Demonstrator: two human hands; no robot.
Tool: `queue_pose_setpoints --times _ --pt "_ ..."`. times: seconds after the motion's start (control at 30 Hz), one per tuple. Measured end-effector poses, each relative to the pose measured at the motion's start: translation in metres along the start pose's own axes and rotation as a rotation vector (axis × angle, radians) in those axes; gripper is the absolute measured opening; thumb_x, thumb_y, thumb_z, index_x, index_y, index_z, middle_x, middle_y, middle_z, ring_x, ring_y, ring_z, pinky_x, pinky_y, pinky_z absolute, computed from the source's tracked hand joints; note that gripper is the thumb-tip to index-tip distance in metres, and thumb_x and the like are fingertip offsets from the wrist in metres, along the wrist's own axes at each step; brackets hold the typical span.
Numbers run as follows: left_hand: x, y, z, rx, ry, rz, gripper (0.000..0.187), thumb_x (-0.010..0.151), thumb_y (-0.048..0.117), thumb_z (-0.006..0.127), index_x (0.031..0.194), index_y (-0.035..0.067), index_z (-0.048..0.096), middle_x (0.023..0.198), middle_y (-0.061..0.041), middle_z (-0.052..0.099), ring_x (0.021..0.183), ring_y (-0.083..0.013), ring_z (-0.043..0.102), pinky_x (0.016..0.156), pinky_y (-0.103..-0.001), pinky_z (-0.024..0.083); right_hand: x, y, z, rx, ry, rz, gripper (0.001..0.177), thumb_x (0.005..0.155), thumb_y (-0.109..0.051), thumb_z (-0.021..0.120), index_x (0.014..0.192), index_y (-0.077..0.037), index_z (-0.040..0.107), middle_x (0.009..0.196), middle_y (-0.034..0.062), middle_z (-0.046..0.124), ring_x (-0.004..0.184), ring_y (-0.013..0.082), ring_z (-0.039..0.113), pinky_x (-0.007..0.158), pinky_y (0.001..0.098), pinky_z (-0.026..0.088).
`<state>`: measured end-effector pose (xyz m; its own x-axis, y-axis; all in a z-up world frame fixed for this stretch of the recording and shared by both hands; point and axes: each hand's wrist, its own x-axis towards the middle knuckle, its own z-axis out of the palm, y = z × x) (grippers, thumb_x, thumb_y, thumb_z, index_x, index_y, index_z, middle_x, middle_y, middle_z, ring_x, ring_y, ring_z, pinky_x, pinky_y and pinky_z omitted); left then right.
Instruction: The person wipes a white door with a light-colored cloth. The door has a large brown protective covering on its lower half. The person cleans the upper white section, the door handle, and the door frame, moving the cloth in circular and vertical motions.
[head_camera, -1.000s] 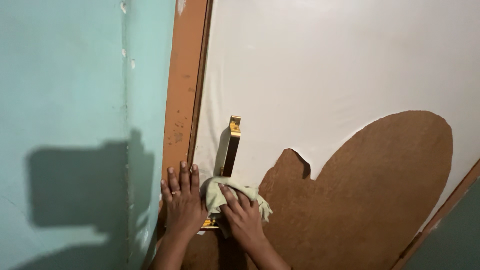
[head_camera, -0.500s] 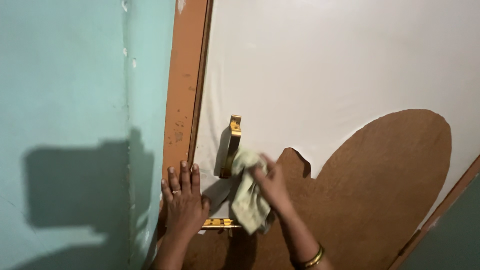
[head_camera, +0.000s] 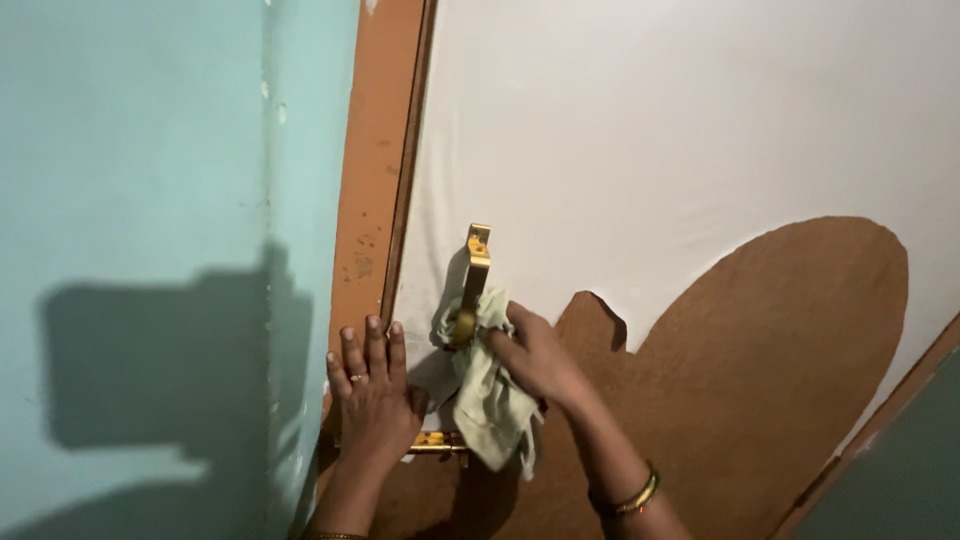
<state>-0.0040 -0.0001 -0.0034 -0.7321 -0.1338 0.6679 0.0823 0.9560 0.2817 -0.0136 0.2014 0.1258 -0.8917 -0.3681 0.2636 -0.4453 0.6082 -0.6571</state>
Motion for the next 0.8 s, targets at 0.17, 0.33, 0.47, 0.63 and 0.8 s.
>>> queue_pose_setpoints --times 0.17,0.33,0.47,0.63,0.8 --pt "0.000 0.000 0.003 0.062 -0.068 -0.024 0.096 0.083 0.039 0.059 0.159 0.007 0.009 0.168 -0.019 -0.007 0.152 -0.0486 -0.009 0.119 -0.065 -0.004 0.013 -0.024 -0.030 0.315 -0.016 -0.101 0.038 0.099 -0.025 0.059 0.124 0.003 0.067 0.093 0.0151 0.072 0.078 0.0247 0.068 0.074 0.0390 0.058" --pt "0.001 -0.001 0.006 0.101 -0.108 -0.032 0.093 0.086 0.037 0.056 0.160 0.007 0.007 0.168 -0.020 -0.008 0.152 -0.0483 -0.012 0.119 -0.065 -0.005 0.010 -0.014 -0.022 0.398 -0.022 -0.191 0.040 0.098 -0.026 0.059 0.127 0.001 0.064 0.104 0.0125 0.077 0.090 0.0176 0.074 0.082 0.0331 0.062" --pt "0.001 -0.003 0.008 0.056 -0.085 -0.023 0.096 0.085 0.038 0.056 0.162 0.007 0.008 0.167 -0.020 -0.009 0.152 -0.0484 -0.012 0.118 -0.065 -0.006 -0.005 -0.003 0.000 0.204 -0.007 -0.155 0.039 0.098 -0.025 0.059 0.129 -0.002 0.063 0.101 0.0101 0.077 0.087 0.0171 0.072 0.079 0.0339 0.061" --pt "0.003 -0.001 0.008 0.039 -0.067 -0.012 0.099 0.084 0.039 0.059 0.162 0.006 0.008 0.167 -0.020 -0.008 0.151 -0.0493 -0.012 0.118 -0.066 -0.007 0.000 -0.010 -0.011 0.212 -0.038 -0.038 0.036 0.098 -0.026 0.058 0.126 -0.005 0.066 0.095 0.0094 0.078 0.076 0.0184 0.071 0.070 0.0350 0.062" --pt "0.002 0.002 -0.001 0.088 -0.202 -0.069 0.097 0.087 0.041 0.058 0.160 0.008 0.004 0.168 -0.019 -0.011 0.153 -0.0476 -0.013 0.120 -0.064 -0.007 0.010 -0.016 -0.023 0.586 0.001 -0.218 0.034 0.098 -0.023 0.061 0.124 -0.001 0.065 0.099 0.0105 0.078 0.084 0.0182 0.074 0.077 0.0340 0.063"
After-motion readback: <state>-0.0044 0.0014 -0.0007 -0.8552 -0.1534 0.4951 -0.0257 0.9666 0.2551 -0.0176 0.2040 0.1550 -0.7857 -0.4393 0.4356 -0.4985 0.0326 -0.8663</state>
